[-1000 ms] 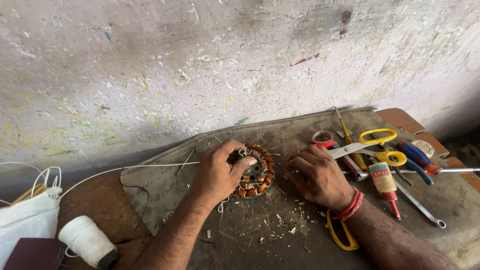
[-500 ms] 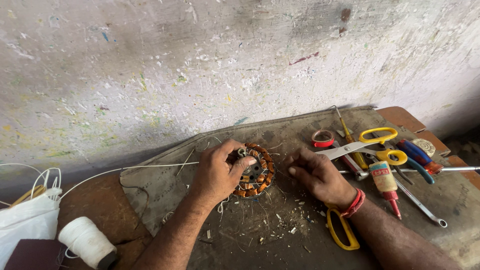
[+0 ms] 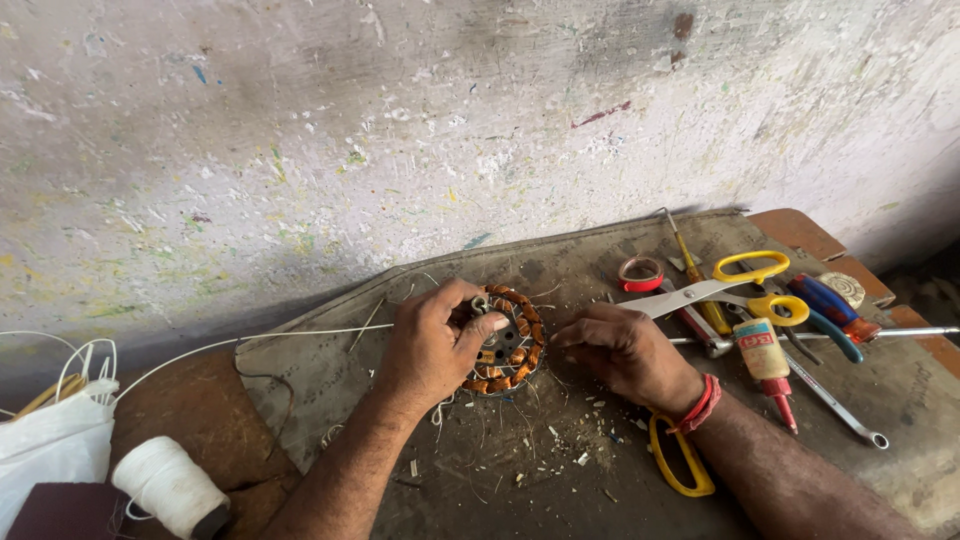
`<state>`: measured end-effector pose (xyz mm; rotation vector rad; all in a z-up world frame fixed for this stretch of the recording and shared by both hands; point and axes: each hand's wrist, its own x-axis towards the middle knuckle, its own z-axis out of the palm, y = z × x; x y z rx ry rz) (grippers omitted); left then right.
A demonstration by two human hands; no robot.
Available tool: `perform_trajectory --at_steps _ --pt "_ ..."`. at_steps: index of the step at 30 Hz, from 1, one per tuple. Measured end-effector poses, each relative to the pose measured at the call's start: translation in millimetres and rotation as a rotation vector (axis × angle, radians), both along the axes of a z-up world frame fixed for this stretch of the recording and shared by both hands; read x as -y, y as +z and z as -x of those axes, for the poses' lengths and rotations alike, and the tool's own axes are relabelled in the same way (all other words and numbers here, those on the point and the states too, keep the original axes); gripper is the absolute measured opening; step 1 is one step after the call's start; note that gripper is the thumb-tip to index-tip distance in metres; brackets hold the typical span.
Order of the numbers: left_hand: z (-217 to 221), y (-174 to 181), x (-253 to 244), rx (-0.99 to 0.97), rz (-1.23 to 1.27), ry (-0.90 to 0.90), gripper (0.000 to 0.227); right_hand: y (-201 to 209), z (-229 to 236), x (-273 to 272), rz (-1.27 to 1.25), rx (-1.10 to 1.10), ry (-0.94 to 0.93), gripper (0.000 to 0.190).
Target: The person works on a circular electrical component with copper windings, using pliers and scissors to adjust and trim wires. They repeatedly pull, cut, and reposition wires around the component while seated at a cluttered workbench.
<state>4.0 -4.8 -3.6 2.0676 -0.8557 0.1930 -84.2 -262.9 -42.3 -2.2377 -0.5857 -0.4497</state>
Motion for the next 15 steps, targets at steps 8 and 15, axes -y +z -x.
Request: perform_trajectory --at_steps 8,15 --pt "1 2 -1 -0.046 -0.008 -0.006 0.034 -16 -5 3 -0.320 -0.251 0.017 0.018" --pt "2 2 -1 -0.001 -0.003 -0.007 0.035 -27 -8 12 -0.712 -0.577 0.123 0.025"
